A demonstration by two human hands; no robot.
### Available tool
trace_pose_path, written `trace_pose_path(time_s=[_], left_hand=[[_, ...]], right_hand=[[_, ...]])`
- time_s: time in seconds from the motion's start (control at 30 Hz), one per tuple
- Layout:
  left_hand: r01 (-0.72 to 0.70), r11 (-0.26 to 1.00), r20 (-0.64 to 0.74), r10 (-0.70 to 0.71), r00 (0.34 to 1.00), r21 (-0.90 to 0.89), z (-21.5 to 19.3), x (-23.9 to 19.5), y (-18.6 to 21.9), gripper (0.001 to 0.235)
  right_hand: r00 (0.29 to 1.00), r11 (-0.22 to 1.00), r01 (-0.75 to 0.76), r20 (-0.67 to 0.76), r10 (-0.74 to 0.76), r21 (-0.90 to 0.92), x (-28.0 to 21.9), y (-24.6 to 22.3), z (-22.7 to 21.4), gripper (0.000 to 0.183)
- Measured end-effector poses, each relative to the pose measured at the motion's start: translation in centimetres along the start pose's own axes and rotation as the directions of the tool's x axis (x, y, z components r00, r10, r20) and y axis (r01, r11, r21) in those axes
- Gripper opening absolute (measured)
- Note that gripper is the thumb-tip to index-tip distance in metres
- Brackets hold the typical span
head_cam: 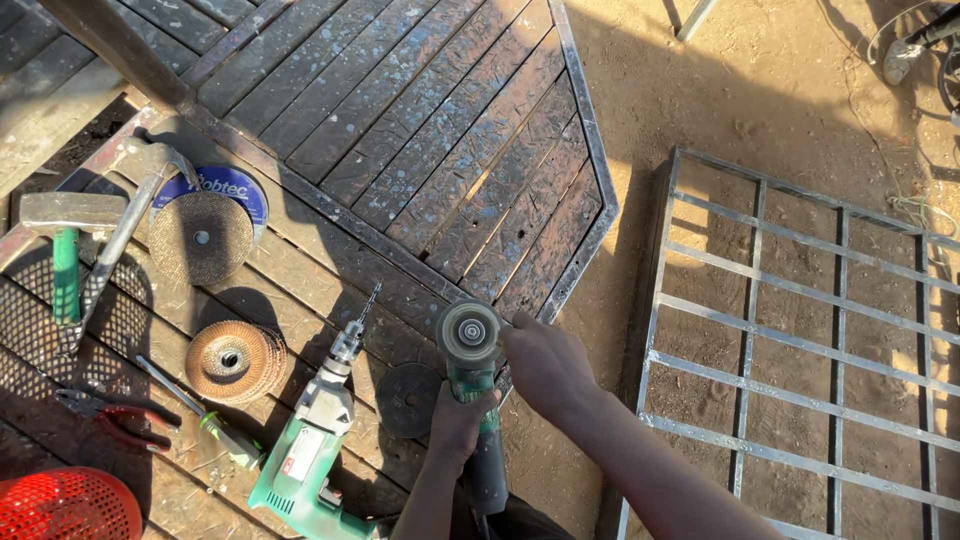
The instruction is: Adjusting the grinding disc on an angle grinder using a small metal rod
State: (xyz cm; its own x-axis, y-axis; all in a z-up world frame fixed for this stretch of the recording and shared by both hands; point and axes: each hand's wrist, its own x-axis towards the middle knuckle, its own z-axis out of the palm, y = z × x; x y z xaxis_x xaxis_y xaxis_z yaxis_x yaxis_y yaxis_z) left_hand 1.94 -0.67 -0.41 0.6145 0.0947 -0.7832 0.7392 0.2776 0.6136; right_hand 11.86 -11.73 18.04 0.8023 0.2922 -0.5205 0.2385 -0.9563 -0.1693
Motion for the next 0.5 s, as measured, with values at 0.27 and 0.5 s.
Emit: trace_pose_path(time_s=[0.27, 0.5], left_hand=[[0.047, 0.999, -0.038, -0.047, 0.998, -0.003, 0.3, -0.3, 1.3, 0.058], [-0.037, 0.999, -0.032, 0.038, 0.999, 0.022, 0.2, -0.2, 0.4, 0.06]], right_hand=[[0.985, 0.985, 0.145, 0.076, -0.152, 0.093, -0.1, 3.0, 1.5, 0.032], [0.995, 0.977, 0.024, -0.1, -0.002, 0.214, 1.4, 2.8, 1.6, 0.023]])
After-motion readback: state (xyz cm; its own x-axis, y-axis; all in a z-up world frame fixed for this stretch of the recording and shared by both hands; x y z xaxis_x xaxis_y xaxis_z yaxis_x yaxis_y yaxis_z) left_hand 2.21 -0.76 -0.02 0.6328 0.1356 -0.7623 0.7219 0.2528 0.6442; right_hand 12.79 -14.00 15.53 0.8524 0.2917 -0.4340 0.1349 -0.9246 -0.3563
